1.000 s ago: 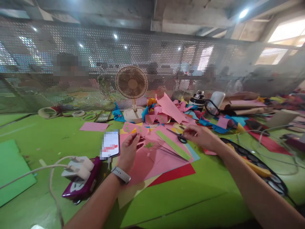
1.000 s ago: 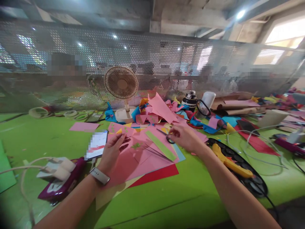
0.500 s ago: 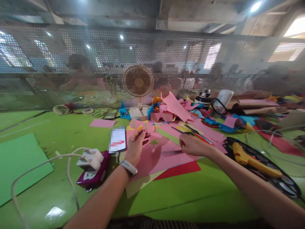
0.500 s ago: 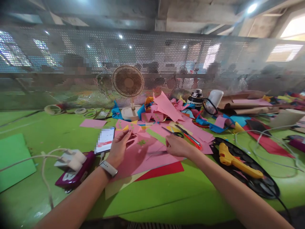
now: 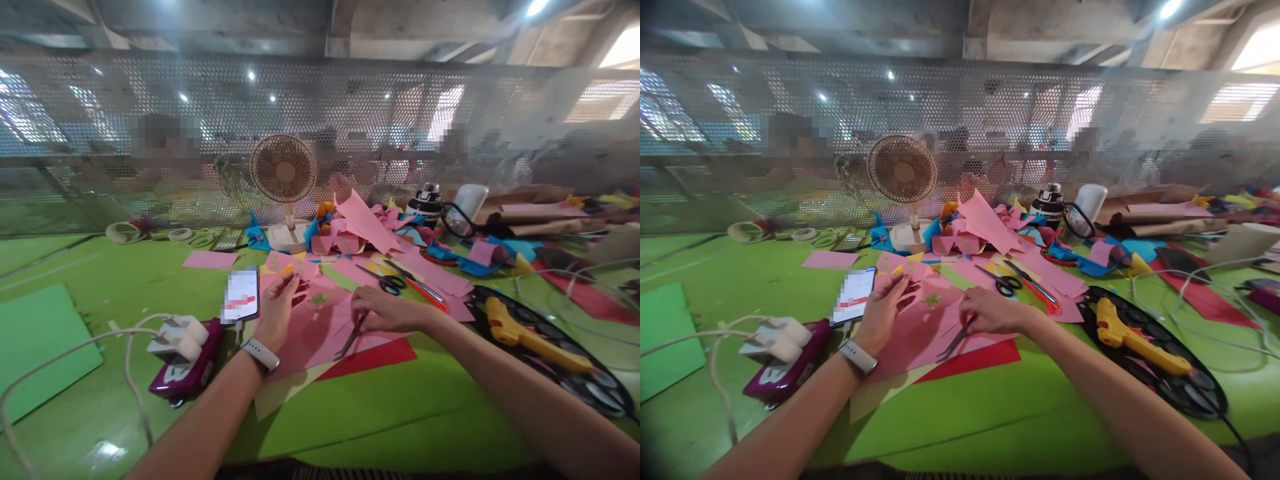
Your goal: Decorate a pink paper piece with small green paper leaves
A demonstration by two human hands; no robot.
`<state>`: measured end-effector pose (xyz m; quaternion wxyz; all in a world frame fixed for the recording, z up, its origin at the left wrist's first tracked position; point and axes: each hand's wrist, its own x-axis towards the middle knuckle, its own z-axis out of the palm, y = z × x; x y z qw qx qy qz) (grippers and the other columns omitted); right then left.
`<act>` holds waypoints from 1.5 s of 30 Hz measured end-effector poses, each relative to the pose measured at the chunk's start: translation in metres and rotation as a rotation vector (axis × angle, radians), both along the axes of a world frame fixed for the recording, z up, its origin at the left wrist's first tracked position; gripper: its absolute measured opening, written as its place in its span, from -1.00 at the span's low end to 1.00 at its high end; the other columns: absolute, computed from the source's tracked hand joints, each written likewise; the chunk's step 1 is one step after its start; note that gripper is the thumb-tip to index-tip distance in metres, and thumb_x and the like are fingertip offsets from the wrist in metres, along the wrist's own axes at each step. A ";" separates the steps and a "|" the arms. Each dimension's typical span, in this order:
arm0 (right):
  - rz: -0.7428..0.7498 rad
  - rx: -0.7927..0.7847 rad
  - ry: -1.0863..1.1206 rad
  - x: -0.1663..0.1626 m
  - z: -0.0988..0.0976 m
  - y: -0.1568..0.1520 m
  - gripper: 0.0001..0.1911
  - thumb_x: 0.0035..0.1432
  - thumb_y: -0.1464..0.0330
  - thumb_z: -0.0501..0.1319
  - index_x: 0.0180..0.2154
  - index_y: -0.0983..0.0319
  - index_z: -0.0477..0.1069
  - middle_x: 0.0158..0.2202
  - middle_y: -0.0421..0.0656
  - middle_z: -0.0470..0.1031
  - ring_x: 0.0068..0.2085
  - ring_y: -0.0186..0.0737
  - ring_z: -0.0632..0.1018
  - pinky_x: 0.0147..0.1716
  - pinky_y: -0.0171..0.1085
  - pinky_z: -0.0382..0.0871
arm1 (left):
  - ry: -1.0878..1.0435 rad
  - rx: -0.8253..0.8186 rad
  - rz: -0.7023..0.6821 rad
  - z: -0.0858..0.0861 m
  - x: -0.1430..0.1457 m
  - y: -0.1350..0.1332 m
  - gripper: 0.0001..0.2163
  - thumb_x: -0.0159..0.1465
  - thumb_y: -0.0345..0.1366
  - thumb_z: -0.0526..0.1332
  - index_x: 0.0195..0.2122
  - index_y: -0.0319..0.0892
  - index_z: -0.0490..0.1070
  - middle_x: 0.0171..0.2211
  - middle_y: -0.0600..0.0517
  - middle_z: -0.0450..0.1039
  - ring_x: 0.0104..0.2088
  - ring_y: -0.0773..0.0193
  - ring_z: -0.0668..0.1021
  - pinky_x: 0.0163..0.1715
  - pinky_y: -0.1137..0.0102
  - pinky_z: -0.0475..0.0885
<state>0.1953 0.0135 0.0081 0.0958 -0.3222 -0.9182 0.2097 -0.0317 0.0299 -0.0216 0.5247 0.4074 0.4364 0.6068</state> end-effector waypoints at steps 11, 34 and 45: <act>-0.399 -0.215 0.444 0.009 -0.002 0.010 -0.62 0.08 0.25 0.13 -0.08 0.26 0.17 -0.43 -0.23 0.37 -0.51 -0.34 0.41 -0.53 -0.35 0.25 | 0.012 0.009 -0.013 0.000 0.000 -0.001 -0.73 -0.01 -0.14 0.30 -0.34 -0.19 0.42 -0.38 0.03 0.49 -0.32 0.29 0.53 -0.28 0.39 0.38; -0.573 0.010 0.168 0.002 -0.031 0.011 -0.77 0.17 0.22 0.02 -0.34 0.21 0.34 -0.54 -0.22 0.47 -0.51 -0.34 0.44 -0.57 -0.41 0.15 | 0.043 -0.020 -0.046 -0.001 0.000 -0.002 -0.72 0.00 -0.14 0.29 -0.31 -0.19 0.42 -0.34 0.00 0.49 -0.32 0.29 0.52 -0.30 0.41 0.39; -0.571 0.146 0.092 -0.011 -0.030 0.002 -0.81 0.17 0.28 0.05 -0.29 0.20 0.38 -0.36 -0.15 0.51 -0.32 -0.24 0.47 -0.42 -0.35 0.13 | 0.046 -0.011 -0.047 -0.001 0.002 -0.003 -0.71 -0.01 -0.13 0.30 -0.32 -0.18 0.43 -0.36 0.02 0.50 -0.33 0.29 0.53 -0.31 0.41 0.39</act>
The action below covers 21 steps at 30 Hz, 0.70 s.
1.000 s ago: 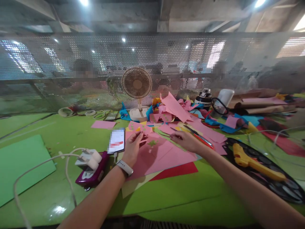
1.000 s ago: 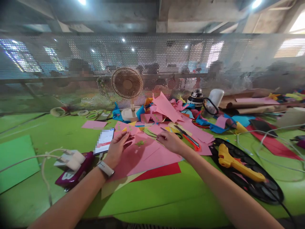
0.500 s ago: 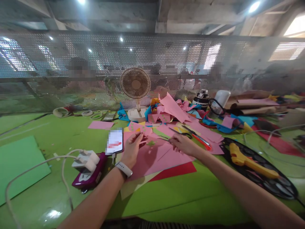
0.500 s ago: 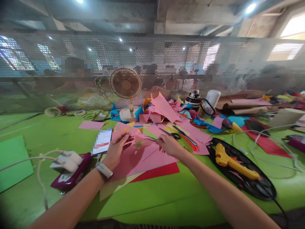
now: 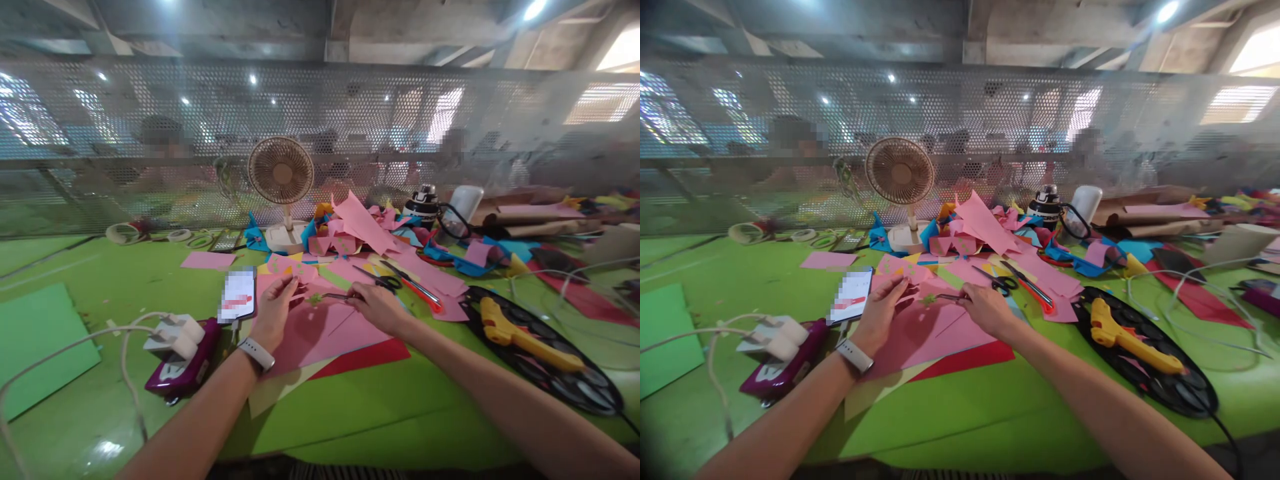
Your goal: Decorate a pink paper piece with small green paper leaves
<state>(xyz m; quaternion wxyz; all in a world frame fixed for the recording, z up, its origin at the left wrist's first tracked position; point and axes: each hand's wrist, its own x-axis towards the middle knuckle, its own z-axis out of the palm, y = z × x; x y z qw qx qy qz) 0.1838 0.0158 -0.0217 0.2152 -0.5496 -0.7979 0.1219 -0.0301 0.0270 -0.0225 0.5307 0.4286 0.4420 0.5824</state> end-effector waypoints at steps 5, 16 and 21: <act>-0.006 0.046 -0.046 -0.005 -0.004 0.001 -0.81 0.20 0.28 0.02 -0.30 0.19 0.35 -0.29 -0.16 0.51 -0.29 -0.24 0.48 -0.39 -0.34 0.13 | -0.007 0.005 -0.010 0.002 0.001 -0.001 -0.75 0.01 -0.16 0.29 -0.33 -0.19 0.42 -0.36 0.02 0.49 -0.30 0.28 0.53 -0.30 0.41 0.40; -0.009 0.074 -0.083 -0.004 -0.002 0.001 -0.81 0.21 0.29 0.01 -0.31 0.19 0.34 -0.29 -0.17 0.51 -0.28 -0.25 0.48 -0.36 -0.35 0.15 | -0.005 0.021 -0.008 0.000 0.001 -0.001 -0.74 0.02 -0.14 0.28 -0.32 -0.18 0.42 -0.33 0.00 0.50 -0.28 0.27 0.53 -0.31 0.41 0.39; -0.002 0.105 -0.036 -0.001 0.007 -0.006 -0.83 0.20 0.30 0.01 -0.33 0.18 0.34 -0.32 -0.20 0.51 -0.31 -0.27 0.47 -0.38 -0.35 0.15 | 0.004 0.017 -0.021 -0.002 0.000 0.000 -0.73 0.02 -0.12 0.27 -0.31 -0.18 0.42 -0.32 -0.01 0.50 -0.27 0.25 0.53 -0.29 0.39 0.40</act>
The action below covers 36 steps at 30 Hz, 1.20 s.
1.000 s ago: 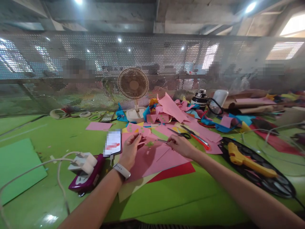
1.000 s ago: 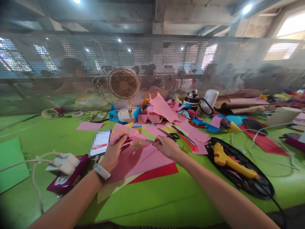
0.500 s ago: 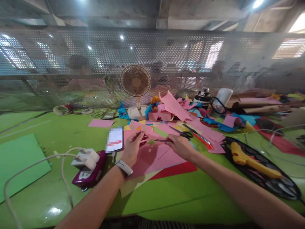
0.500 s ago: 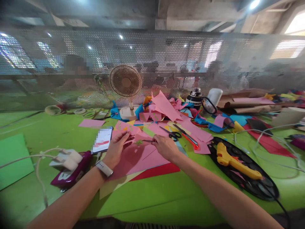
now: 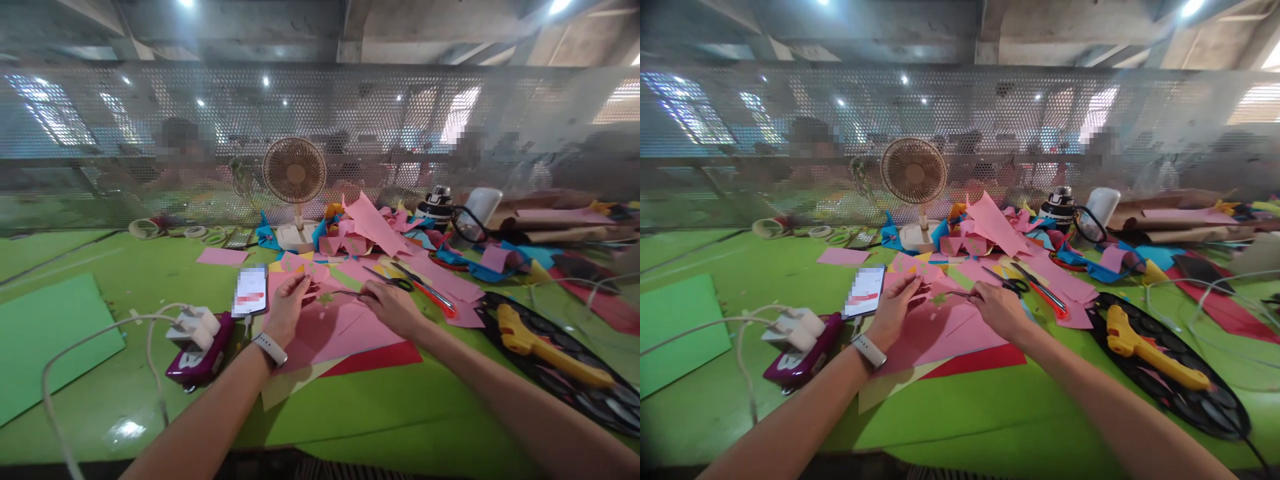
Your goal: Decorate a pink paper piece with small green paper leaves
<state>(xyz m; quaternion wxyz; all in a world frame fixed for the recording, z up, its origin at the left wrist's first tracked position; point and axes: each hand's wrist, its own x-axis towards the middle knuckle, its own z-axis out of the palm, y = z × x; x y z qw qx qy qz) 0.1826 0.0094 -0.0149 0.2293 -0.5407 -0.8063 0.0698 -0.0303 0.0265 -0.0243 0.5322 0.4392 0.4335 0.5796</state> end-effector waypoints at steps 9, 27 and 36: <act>0.013 0.041 0.025 -0.001 0.010 -0.009 -0.84 0.19 0.29 0.02 -0.34 0.18 0.32 -0.35 -0.20 0.49 -0.33 -0.27 0.47 -0.38 -0.35 0.16 | 0.017 -0.015 -0.029 0.000 0.001 -0.003 -0.76 0.07 -0.15 0.25 -0.31 -0.19 0.39 -0.34 -0.02 0.48 -0.28 0.23 0.54 -0.32 0.38 0.43; -0.012 -0.120 -0.054 -0.003 -0.004 0.006 -0.83 0.16 0.30 0.04 -0.32 0.20 0.37 -0.37 -0.15 0.52 -0.34 -0.24 0.48 -0.46 -0.35 0.10 | -0.081 -0.111 -0.159 -0.011 0.005 -0.001 -0.88 0.10 -0.29 0.24 -0.38 -0.16 0.32 -0.34 -0.03 0.51 -0.31 0.21 0.58 -0.28 0.32 0.47; 0.005 -0.133 -0.047 -0.002 -0.002 0.008 -0.83 0.15 0.29 0.06 -0.32 0.20 0.38 -0.41 -0.17 0.51 -0.37 -0.24 0.47 -0.46 -0.35 0.09 | 0.007 -0.186 -0.126 -0.013 0.007 0.004 -0.93 0.11 -0.37 0.19 -0.46 -0.15 0.28 -0.44 -0.02 0.50 -0.40 0.22 0.57 -0.24 0.24 0.46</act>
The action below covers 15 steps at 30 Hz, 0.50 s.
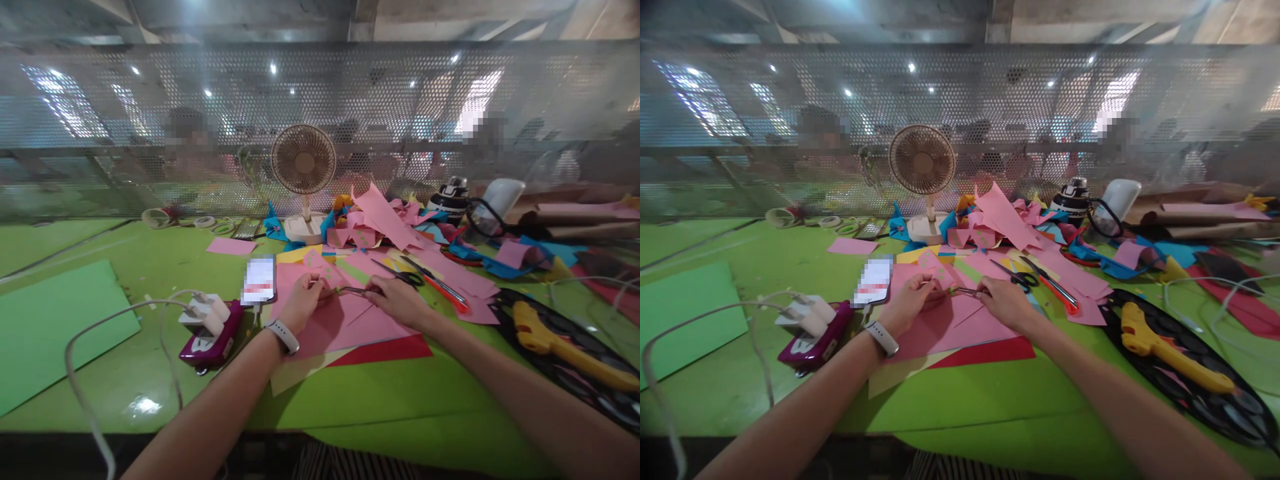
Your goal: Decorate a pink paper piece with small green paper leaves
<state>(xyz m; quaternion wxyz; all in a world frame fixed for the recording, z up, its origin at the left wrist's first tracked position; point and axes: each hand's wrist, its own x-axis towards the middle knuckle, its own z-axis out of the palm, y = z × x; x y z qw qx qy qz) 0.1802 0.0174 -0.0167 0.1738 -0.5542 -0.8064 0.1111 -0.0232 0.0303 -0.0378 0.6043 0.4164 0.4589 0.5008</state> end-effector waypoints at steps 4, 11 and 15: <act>0.000 -0.001 0.017 -0.001 0.000 0.000 -0.83 0.14 0.29 0.06 -0.33 0.20 0.38 -0.40 -0.17 0.51 -0.37 -0.26 0.47 -0.45 -0.36 0.11 | 0.020 -0.011 0.006 0.002 0.001 0.000 -0.94 0.14 -0.41 0.15 -0.44 -0.17 0.26 -0.42 -0.02 0.49 -0.38 0.23 0.57 -0.24 0.26 0.46; 0.016 -0.010 0.069 -0.001 0.000 -0.002 -0.84 0.13 0.30 0.07 -0.37 0.20 0.39 -0.48 -0.20 0.48 -0.44 -0.29 0.45 -0.50 -0.37 0.08 | 0.043 -0.013 0.002 0.003 0.000 -0.001 -0.96 0.17 -0.42 0.11 -0.40 -0.18 0.25 -0.39 -0.01 0.47 -0.38 0.25 0.57 -0.26 0.27 0.46; 0.013 -0.001 0.087 0.000 -0.003 -0.001 -0.84 0.13 0.31 0.06 -0.37 0.20 0.38 -0.48 -0.21 0.48 -0.43 -0.29 0.45 -0.50 -0.37 0.07 | 0.046 -0.013 0.003 0.004 0.000 -0.002 -0.95 0.18 -0.41 0.11 -0.41 -0.17 0.24 -0.42 0.02 0.45 -0.40 0.26 0.57 -0.27 0.28 0.46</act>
